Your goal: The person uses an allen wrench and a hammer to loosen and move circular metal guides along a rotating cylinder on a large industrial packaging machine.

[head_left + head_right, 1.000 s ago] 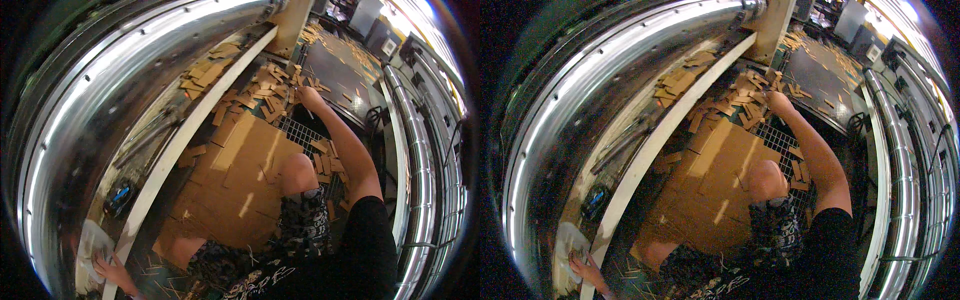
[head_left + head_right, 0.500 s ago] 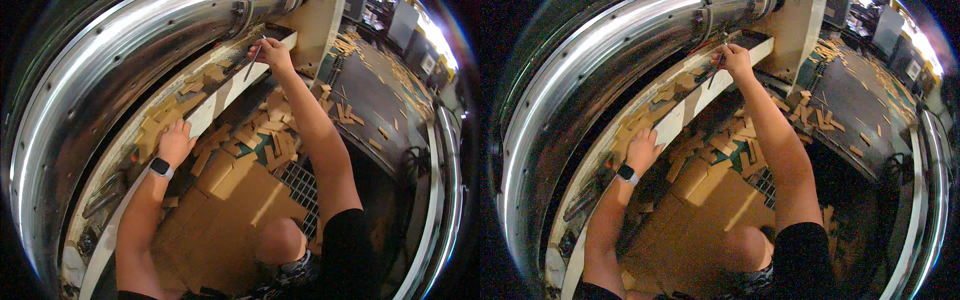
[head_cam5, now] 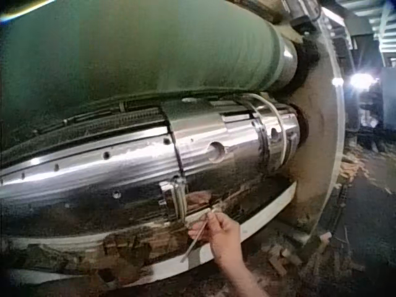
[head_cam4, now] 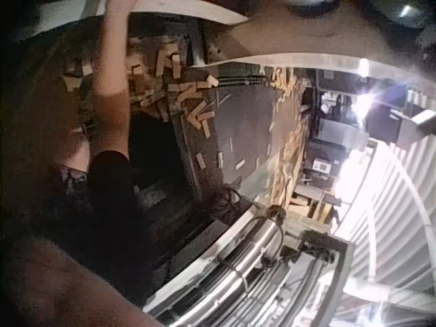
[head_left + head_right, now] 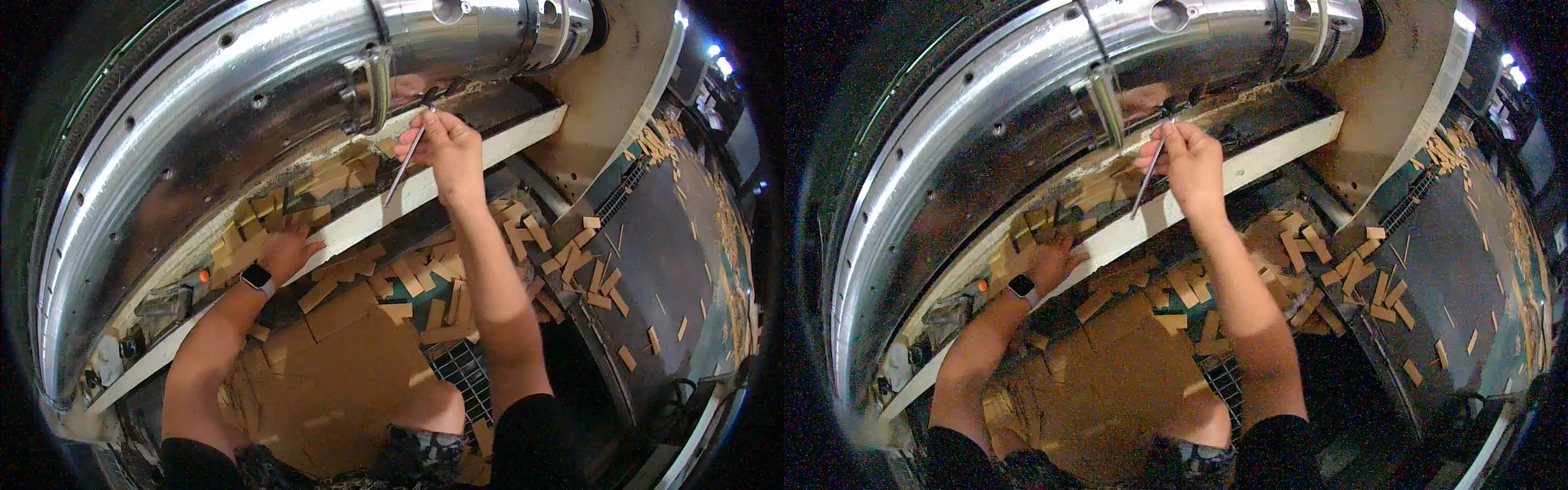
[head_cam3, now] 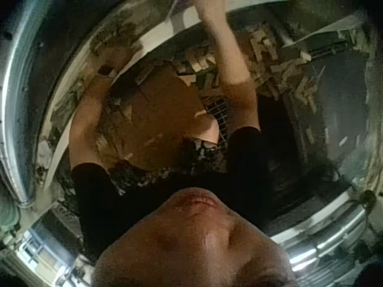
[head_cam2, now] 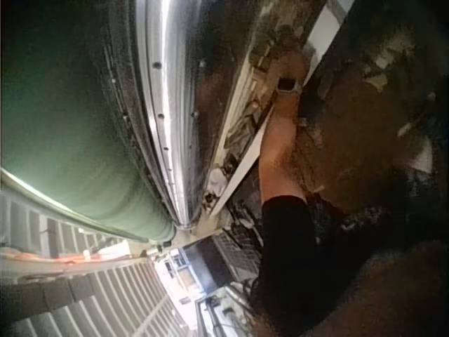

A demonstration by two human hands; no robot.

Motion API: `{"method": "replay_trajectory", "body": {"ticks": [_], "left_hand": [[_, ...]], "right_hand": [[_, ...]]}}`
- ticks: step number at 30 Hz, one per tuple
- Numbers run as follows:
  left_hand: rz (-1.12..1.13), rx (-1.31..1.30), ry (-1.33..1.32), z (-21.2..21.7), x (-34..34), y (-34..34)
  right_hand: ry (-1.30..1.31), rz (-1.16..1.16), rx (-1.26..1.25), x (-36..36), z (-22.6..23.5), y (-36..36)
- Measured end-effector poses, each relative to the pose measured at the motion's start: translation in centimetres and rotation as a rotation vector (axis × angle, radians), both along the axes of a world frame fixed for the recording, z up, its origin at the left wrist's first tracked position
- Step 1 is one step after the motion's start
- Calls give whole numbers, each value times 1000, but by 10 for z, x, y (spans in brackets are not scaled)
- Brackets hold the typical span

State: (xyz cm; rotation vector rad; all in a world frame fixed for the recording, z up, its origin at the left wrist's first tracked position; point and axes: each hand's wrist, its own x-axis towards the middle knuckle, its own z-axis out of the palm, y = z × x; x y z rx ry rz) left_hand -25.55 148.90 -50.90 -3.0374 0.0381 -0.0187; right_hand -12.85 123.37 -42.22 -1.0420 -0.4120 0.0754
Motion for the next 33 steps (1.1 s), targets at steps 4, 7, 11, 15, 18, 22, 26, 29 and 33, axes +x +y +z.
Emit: {"method": "replay_trajectory", "body": {"ticks": [4, 7, 11, 15, 18, 22, 26, 29, 33], "left_hand": [[-44, -166, -159, -39, -2, 31], [-7, -61, -80, -28, 2, 19], [32, -97, -51, -8, 0, 1], [28, -50, -100, -9, -7, 6], [25, 20, -40, 10, -3, -8], [75, -13, -3, 10, -7, -5], [66, -14, -4, -8, -1, 2], [-24, 9, -153, -25, -3, 22], [-82, 39, -223, -24, -2, 15]], "right_hand": [[164, 113, 335, -10, 10, 21], [286, 133, 575, -11, 11, 29], [275, 158, 505, -11, 10, 29], [265, 141, 275, -8, 11, 22], [226, 131, 243, -1, 5, 9], [318, 279, 262, -4, -3, -3], [292, 304, 151, 6, -15, -20], [-115, 29, -430, 33, -12, -46], [-474, 36, -603, 39, 9, -68]]}}
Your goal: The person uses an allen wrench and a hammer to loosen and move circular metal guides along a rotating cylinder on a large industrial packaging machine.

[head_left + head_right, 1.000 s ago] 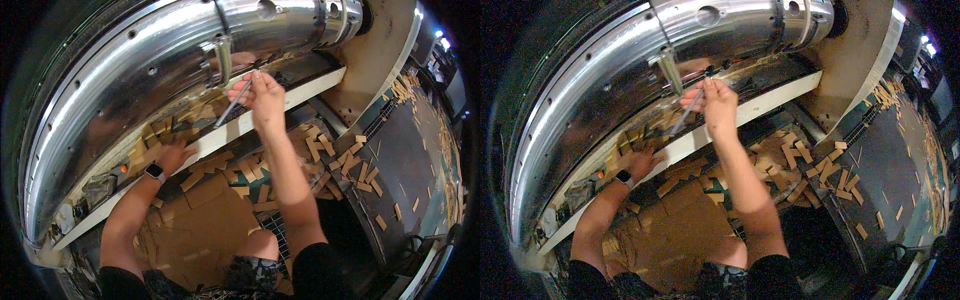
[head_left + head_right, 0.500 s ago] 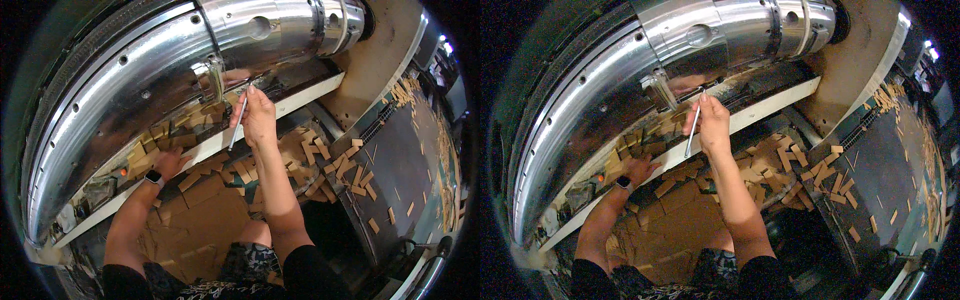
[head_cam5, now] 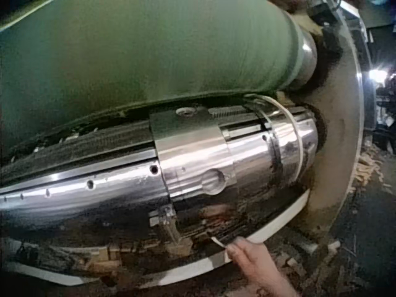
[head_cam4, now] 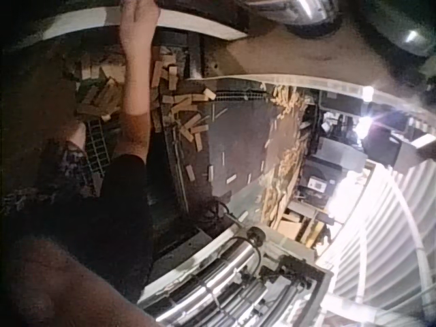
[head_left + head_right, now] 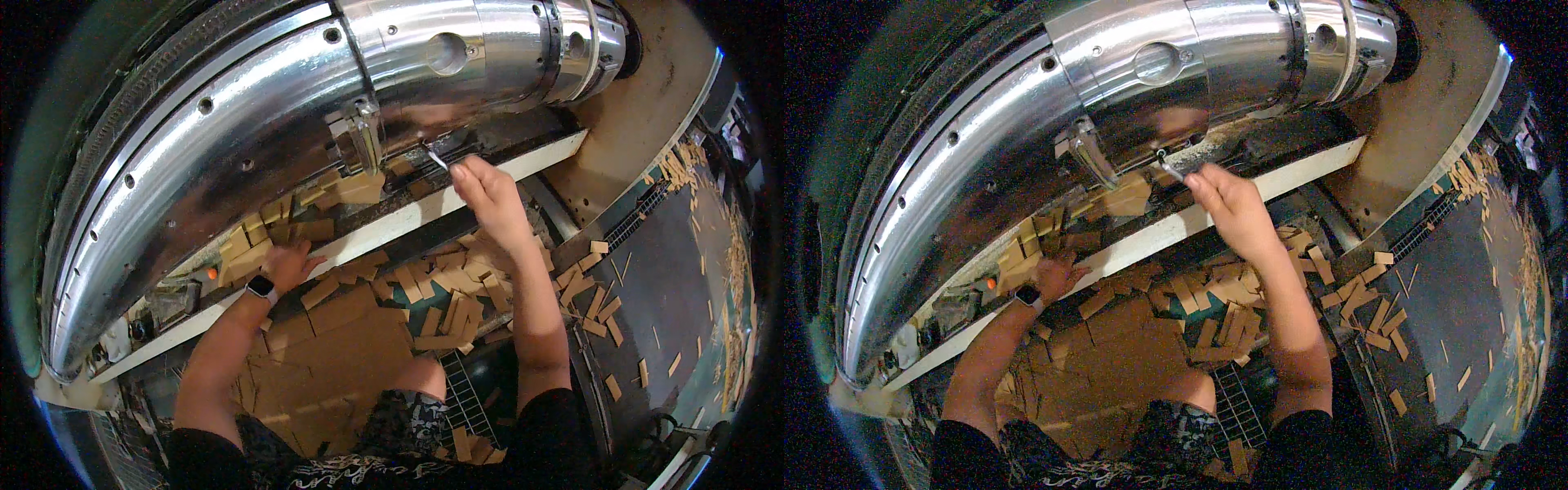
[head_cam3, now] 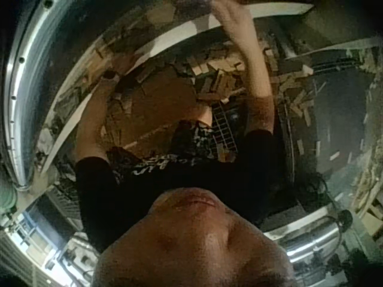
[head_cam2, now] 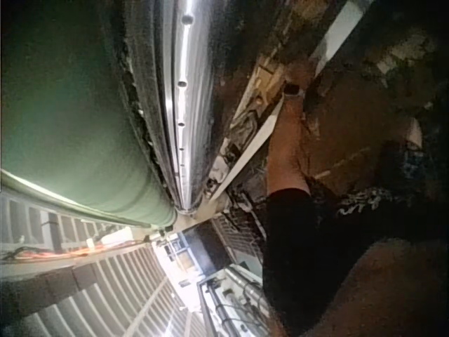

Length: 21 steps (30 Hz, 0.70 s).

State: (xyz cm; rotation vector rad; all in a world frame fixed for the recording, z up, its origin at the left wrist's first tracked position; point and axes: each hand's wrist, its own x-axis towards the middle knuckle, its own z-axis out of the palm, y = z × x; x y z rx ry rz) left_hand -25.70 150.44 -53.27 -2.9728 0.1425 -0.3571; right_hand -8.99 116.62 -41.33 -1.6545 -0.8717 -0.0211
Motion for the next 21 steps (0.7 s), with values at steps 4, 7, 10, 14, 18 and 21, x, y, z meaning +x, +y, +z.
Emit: {"method": "replay_trajectory", "body": {"ticks": [4, 7, 10, 14, 18, 21], "left_hand": [[158, -27, 254, 10, 2, -7], [57, 42, 47, 32, 4, -27], [124, 4, 166, 32, -1, -22], [121, -2, 178, 33, 1, -26], [86, 9, 143, 30, 3, -24], [133, 27, 199, 26, 3, -19]], "right_hand": [[299, -193, 416, -14, -21, 5], [403, -211, 501, -20, -30, 26], [517, -113, 647, -31, -41, 51], [607, -97, 813, -36, -28, 60], [736, -90, 937, -38, -21, 71], [837, -125, 1023, -46, -10, 81]]}}
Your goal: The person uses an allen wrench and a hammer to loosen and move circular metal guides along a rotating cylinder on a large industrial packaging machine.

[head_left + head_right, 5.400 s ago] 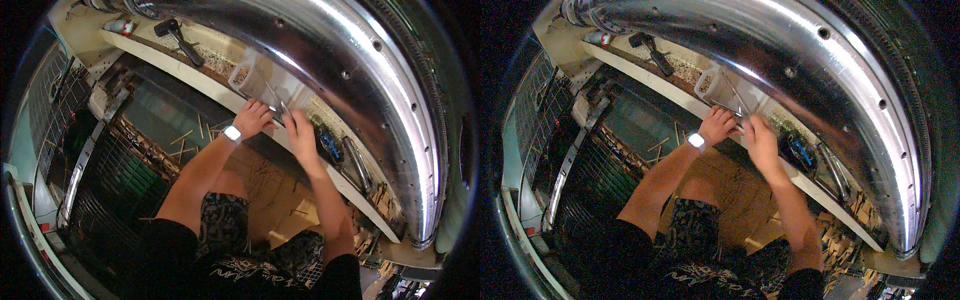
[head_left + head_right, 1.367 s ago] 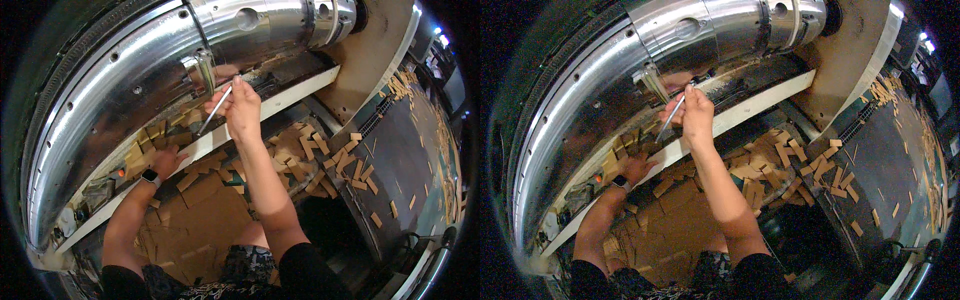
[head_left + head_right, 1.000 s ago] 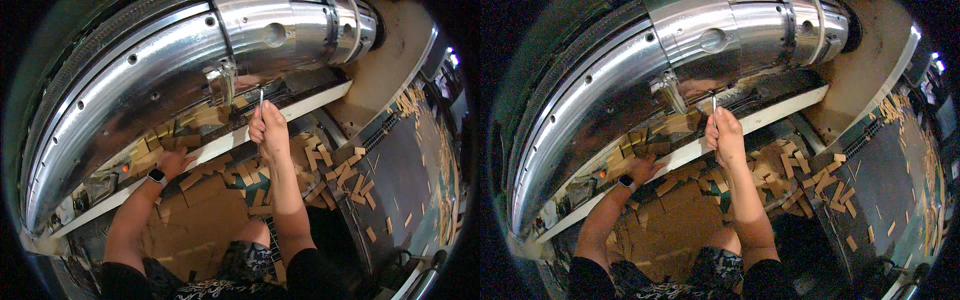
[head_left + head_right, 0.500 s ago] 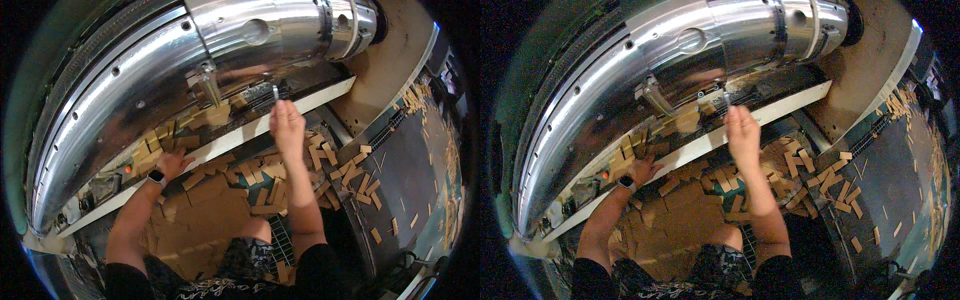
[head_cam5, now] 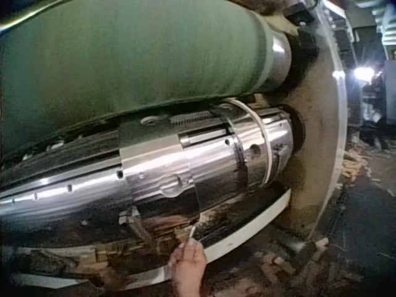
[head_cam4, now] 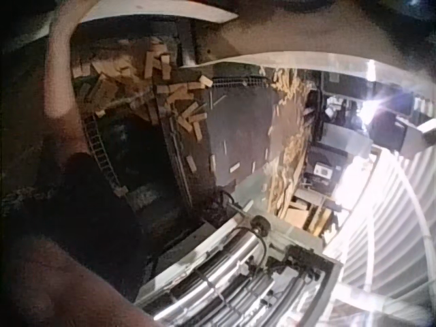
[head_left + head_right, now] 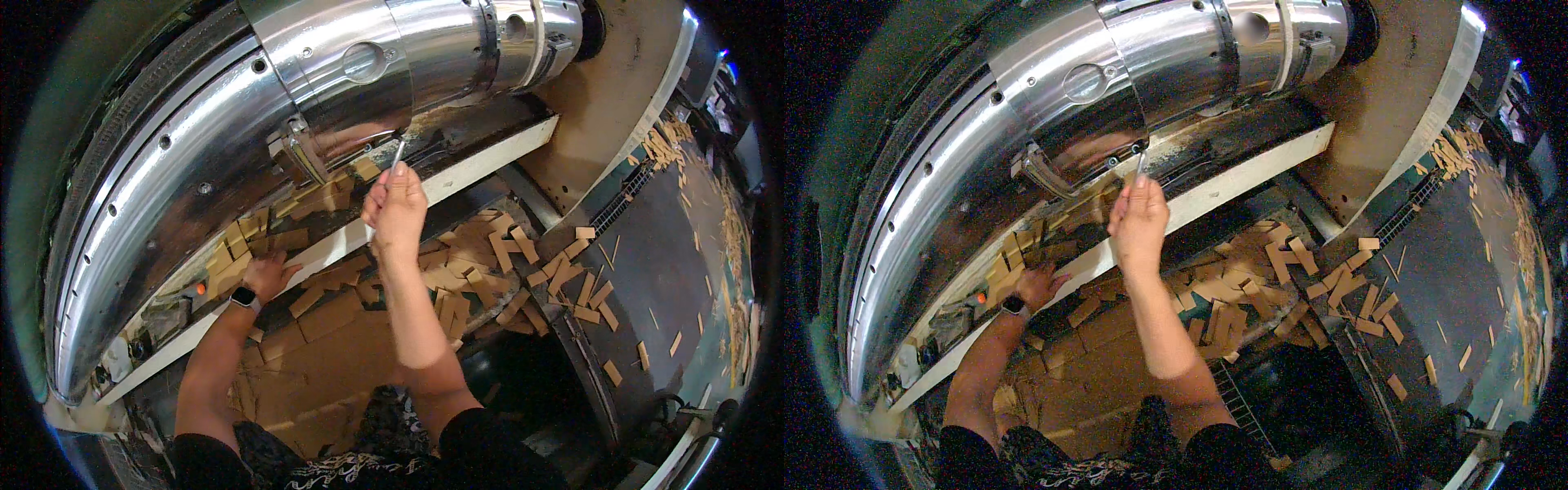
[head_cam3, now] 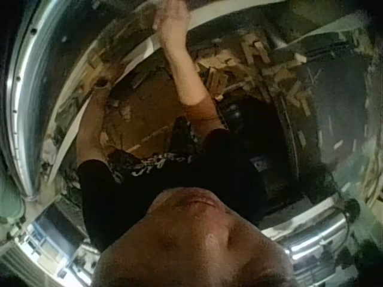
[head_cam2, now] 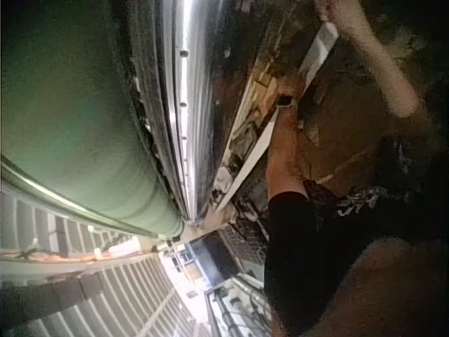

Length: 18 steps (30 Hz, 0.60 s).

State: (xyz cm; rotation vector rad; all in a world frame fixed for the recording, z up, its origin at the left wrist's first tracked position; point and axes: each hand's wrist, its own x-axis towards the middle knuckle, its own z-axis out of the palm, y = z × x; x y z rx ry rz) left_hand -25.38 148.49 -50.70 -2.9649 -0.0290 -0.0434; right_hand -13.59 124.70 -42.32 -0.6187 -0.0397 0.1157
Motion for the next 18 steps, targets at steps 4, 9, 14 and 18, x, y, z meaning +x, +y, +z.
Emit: {"method": "replay_trajectory", "body": {"ticks": [4, 9, 14, 18], "left_hand": [[-20, -22, -44, 0, -2, 0], [-22, -21, -32, 13, 1, -7], [21, -66, 56, 15, -3, -4], [-39, -31, -32, 7, -1, -6]], "right_hand": [[-19, 92, 95, -5, 12, 2], [-91, 633, 49, 32, -20, -53], [-220, 515, -498, 55, -21, -76], [-993, -73, -1309, 119, 1, -113]]}}
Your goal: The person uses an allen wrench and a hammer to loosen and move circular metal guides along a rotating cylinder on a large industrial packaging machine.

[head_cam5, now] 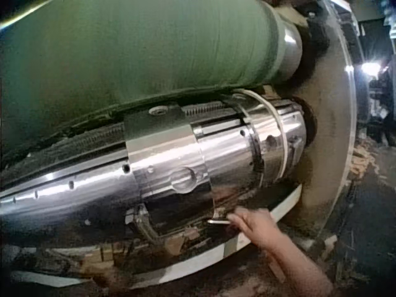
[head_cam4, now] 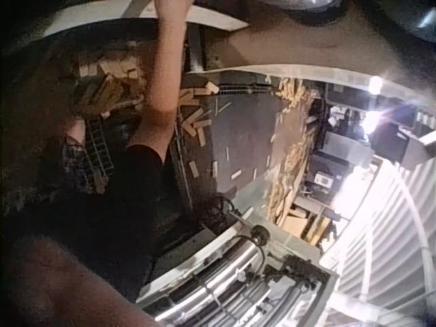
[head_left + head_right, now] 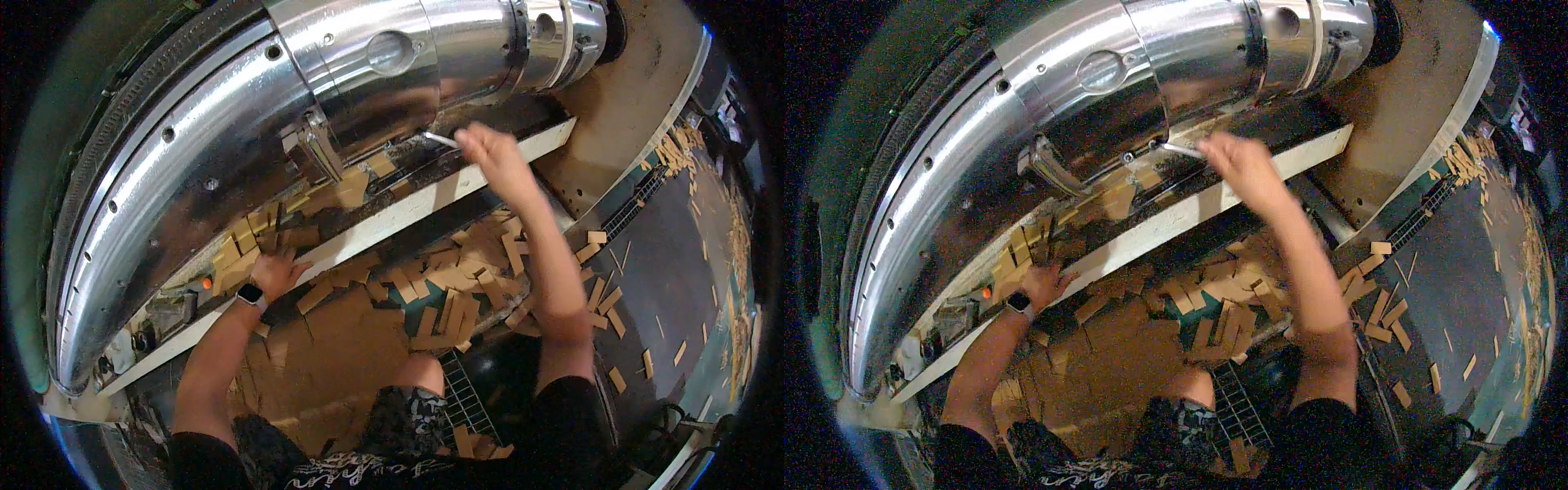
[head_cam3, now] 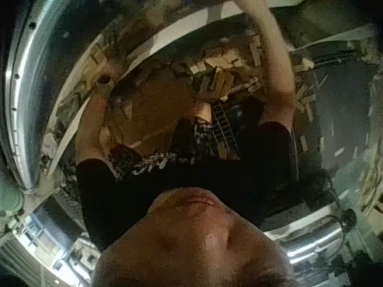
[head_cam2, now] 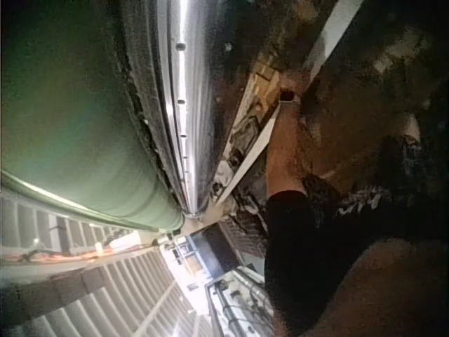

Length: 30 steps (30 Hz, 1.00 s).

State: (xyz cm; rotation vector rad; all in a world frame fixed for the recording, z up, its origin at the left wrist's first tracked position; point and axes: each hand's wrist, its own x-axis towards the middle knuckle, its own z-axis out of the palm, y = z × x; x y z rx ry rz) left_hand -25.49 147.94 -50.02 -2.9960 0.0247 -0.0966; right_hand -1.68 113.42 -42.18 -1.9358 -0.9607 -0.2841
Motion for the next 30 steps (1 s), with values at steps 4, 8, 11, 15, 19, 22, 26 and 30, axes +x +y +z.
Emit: {"method": "replay_trajectory", "body": {"ticks": [4, 8, 11, 15, 19, 22, 26, 30], "left_hand": [[-57, -47, -82, -6, 0, 6], [86, 6, -3, -3, 0, -3], [34, -52, 1, 1, 2, 0], [113, 54, 80, 6, -2, -3], [28, 33, -2, 3, -3, 0], [-12, -23, -51, 10, -7, -4], [82, -12, 91, 2, -7, 2], [-13, -50, 15, -7, -7, 9]], "right_hand": [[-433, -179, -192, 5, 39, 4], [-672, -118, -108, -10, 35, 9], [-642, -227, -36, -9, 25, 12], [43, 55, 714, -27, 28, 13], [-90, -88, 522, -52, 45, 23], [-35, -142, 440, -54, 43, 26], [-27, -199, 437, -55, 45, 40], [-18, -253, 352, -63, 49, 40]]}}
